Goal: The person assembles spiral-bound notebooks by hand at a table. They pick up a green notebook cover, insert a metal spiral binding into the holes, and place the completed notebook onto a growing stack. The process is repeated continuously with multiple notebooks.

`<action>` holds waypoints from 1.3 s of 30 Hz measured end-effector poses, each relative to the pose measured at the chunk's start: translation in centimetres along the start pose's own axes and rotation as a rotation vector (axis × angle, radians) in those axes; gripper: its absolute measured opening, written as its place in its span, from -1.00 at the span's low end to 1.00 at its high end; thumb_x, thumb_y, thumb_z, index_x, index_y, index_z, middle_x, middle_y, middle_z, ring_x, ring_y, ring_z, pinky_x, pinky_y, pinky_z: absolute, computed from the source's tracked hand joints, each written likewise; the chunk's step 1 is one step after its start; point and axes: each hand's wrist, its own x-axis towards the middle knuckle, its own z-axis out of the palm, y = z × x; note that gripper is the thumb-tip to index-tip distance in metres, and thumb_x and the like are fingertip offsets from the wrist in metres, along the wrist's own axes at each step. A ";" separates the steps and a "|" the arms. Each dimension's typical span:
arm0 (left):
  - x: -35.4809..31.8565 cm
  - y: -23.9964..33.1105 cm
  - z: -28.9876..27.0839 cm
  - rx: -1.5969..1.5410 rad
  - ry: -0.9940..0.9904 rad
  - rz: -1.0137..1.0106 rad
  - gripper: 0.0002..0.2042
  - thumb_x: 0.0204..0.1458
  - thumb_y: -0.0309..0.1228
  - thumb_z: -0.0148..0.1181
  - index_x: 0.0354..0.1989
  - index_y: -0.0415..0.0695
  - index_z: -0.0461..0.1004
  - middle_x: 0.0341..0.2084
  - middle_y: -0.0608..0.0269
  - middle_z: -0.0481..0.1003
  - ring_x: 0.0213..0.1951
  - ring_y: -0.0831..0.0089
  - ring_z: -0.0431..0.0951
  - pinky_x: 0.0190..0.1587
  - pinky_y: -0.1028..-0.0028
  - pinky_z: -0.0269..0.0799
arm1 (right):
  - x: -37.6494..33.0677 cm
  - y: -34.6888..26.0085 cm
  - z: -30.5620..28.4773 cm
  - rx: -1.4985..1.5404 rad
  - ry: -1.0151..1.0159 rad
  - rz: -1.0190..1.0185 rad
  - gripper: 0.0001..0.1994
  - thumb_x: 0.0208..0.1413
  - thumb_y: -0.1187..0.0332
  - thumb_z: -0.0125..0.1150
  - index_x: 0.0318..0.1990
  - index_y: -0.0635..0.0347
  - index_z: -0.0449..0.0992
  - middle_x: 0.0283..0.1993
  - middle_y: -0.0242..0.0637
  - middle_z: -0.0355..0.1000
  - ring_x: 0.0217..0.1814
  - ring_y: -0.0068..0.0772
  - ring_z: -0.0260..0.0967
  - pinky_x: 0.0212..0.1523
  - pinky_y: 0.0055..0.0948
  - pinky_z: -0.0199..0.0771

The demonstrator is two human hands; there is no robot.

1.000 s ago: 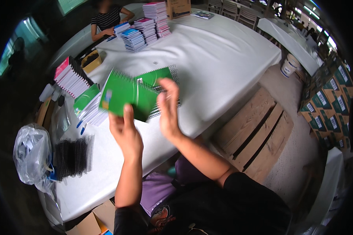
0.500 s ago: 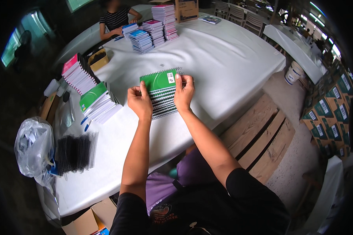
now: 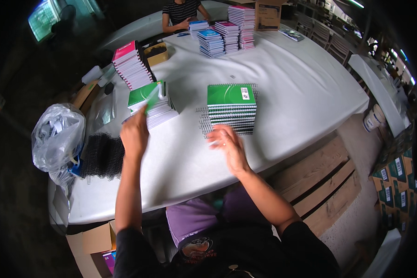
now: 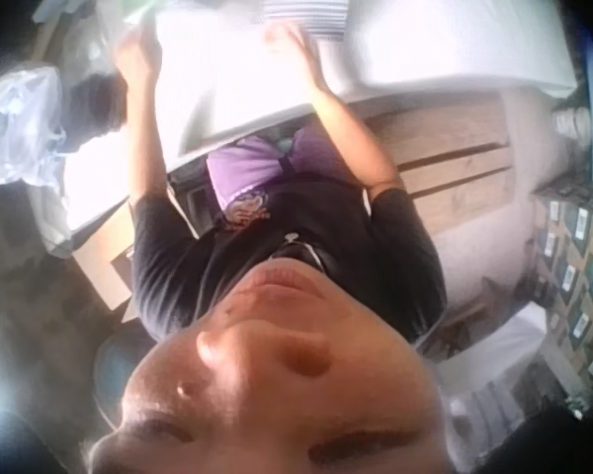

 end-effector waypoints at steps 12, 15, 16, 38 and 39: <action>-12.7 4.0 2.5 -1.294 -0.326 -0.613 -0.55 0.03 -0.62 -0.07 0.15 -0.24 0.11 0.00 0.07 0.29 0.06 0.33 0.27 0.10 0.46 0.16 | 1.4 4.2 0.0 -0.326 -0.539 0.099 -0.69 0.01 0.44 0.16 -0.04 0.27 0.44 -0.08 -0.32 0.44 -0.05 -0.57 0.31 0.00 -0.57 0.30; -14.0 5.3 3.4 -1.070 -0.299 -0.458 -0.59 -0.07 -0.67 -0.01 0.03 -0.19 0.25 -0.09 -0.02 0.33 -0.01 0.28 0.33 0.05 0.44 0.20 | 0.7 5.4 -0.1 -0.409 -0.504 0.028 -0.70 -0.01 0.47 0.18 -0.06 0.26 0.46 -0.12 -0.33 0.47 -0.09 -0.58 0.33 -0.02 -0.57 0.32; -14.0 4.8 3.2 -0.733 -0.318 -0.293 -0.58 -0.13 -0.67 0.01 0.00 -0.19 0.27 -0.08 -0.03 0.32 0.00 0.22 0.32 0.05 0.38 0.20 | 0.6 5.3 -0.2 -0.439 -0.507 0.018 -0.70 0.00 0.48 0.17 -0.06 0.26 0.46 -0.13 -0.33 0.47 -0.10 -0.59 0.34 -0.03 -0.58 0.32; -9.7 0.7 -0.3 -0.831 -0.460 -0.532 -0.69 0.10 -0.30 -0.11 -0.06 -0.23 0.31 -0.44 0.09 0.42 -0.40 0.30 0.43 -0.24 0.39 0.33 | 1.0 6.6 -1.0 -0.319 -0.373 -0.002 -0.72 0.01 0.57 0.10 -0.07 0.33 0.44 -0.12 -0.31 0.46 -0.11 -0.62 0.33 -0.07 -0.61 0.34; -10.3 1.8 0.2 -0.699 -0.402 -0.557 -0.63 0.08 -0.23 -0.06 -0.03 -0.22 0.29 -0.34 0.02 0.43 -0.30 0.21 0.45 -0.19 0.33 0.31 | 1.0 6.5 -0.8 -0.340 -0.367 -0.042 -0.72 0.01 0.57 0.10 -0.07 0.33 0.44 -0.13 -0.30 0.46 -0.11 -0.62 0.33 -0.07 -0.60 0.34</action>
